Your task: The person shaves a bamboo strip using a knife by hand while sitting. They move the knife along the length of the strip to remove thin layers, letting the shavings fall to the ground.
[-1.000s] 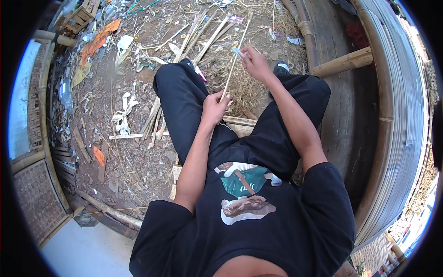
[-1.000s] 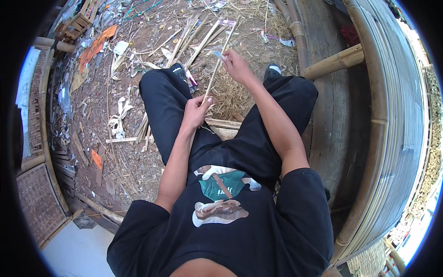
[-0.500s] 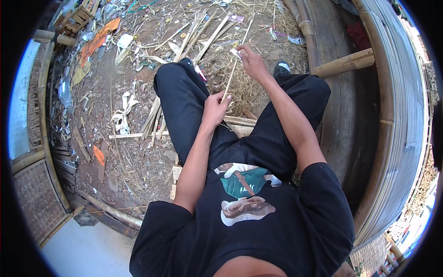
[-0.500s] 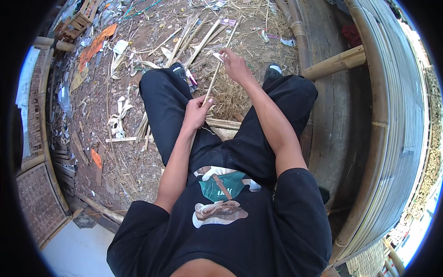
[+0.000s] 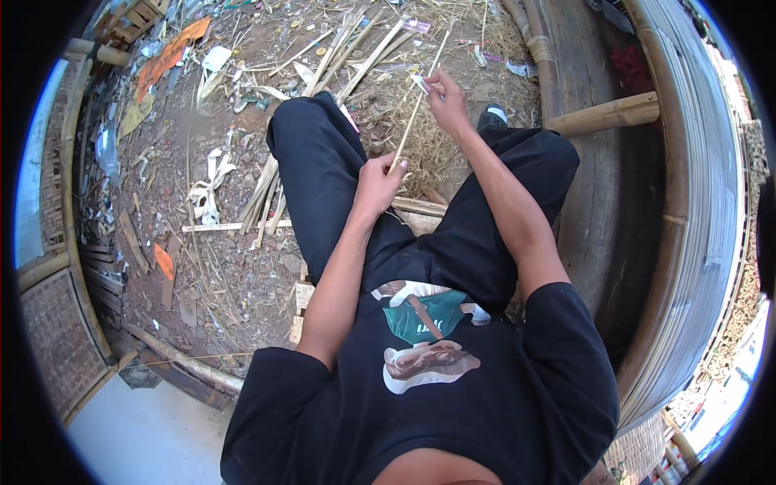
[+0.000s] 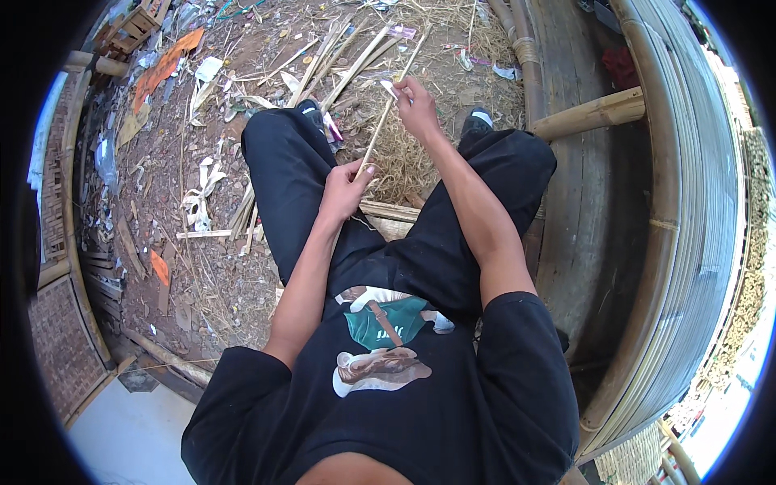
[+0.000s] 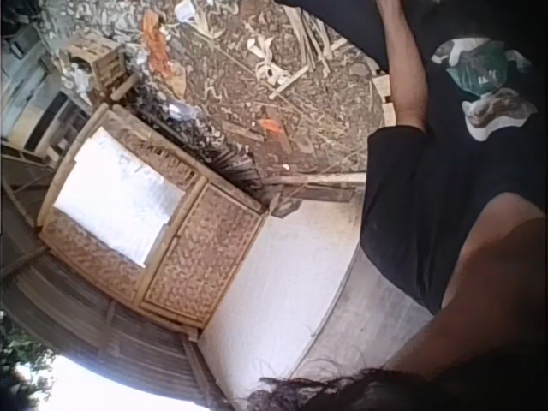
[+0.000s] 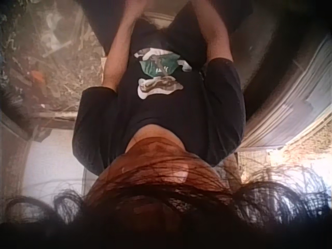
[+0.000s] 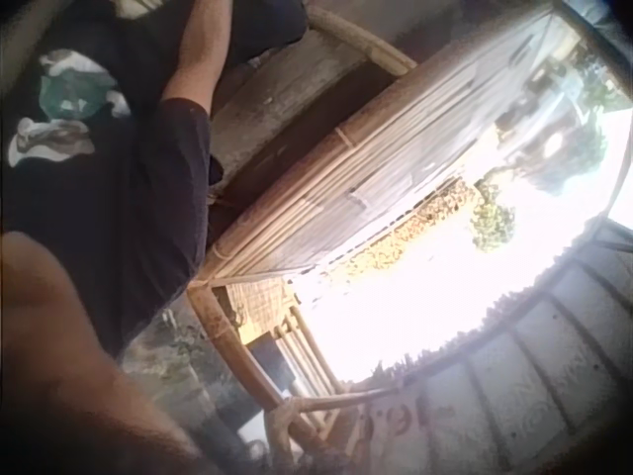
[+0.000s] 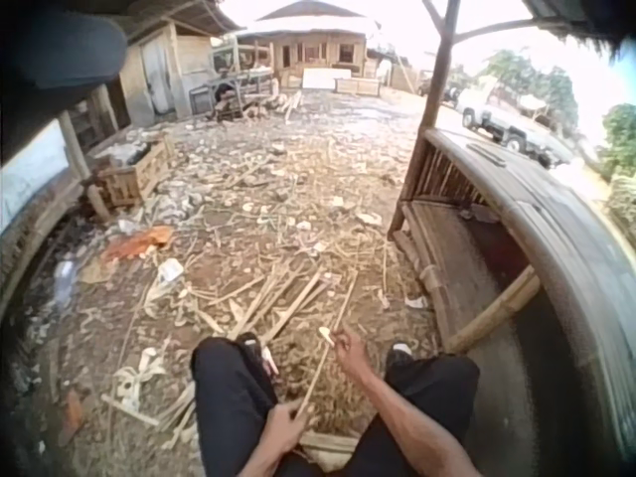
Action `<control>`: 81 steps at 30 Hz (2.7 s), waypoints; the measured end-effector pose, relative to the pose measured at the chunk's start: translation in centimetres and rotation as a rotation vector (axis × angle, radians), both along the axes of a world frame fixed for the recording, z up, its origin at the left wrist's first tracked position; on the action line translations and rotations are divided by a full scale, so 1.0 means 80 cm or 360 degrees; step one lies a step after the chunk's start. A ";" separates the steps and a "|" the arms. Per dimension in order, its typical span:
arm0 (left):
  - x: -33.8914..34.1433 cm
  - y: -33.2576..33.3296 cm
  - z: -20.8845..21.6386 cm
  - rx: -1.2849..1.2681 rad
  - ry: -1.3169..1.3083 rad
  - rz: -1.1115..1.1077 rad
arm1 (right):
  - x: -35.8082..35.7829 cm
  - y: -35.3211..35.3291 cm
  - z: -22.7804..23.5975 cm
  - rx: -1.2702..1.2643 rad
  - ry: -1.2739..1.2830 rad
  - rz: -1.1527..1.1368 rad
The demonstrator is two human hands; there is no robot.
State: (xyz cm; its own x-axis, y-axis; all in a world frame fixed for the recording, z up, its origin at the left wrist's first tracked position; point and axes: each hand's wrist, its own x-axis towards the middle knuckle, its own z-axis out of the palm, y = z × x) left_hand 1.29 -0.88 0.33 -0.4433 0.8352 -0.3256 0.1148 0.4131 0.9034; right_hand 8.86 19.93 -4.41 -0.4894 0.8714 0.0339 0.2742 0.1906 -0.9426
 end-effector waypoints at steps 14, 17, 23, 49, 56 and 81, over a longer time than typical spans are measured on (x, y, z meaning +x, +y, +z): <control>-0.009 0.005 0.005 -0.0030 0.0046 0.0003 | 0.016 -0.066 0.011 0.0242 -0.0009 0.0462; -0.007 0.000 -0.003 0.0018 0.0074 0.0019 | 0.019 -0.075 0.021 0.0001 -0.0036 0.0483; -0.014 0.001 -0.002 -0.0077 0.0238 -0.0027 | 0.019 -0.105 0.022 0.0234 0.0135 0.0718; -0.002 0.005 0.015 -0.0033 -0.0462 0.0052 | 0.000 0.003 -0.007 0.0094 -0.0036 0.0205; -0.002 0.003 -0.001 -0.0058 -0.0489 0.0039 | 0.009 -0.012 0.011 -0.0304 -0.0138 0.0255; 0.001 0.009 0.011 -0.0114 -0.0428 -0.0013 | 0.002 -0.010 0.017 0.0638 -0.0115 -0.0046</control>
State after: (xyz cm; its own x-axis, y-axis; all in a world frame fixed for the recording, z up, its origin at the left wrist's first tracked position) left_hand 1.35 -0.13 1.18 -0.3264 0.8087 -0.4893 -0.1218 0.4773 0.8702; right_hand 8.99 19.13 -3.06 -0.4786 0.8096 0.3399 0.3475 0.5301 -0.7735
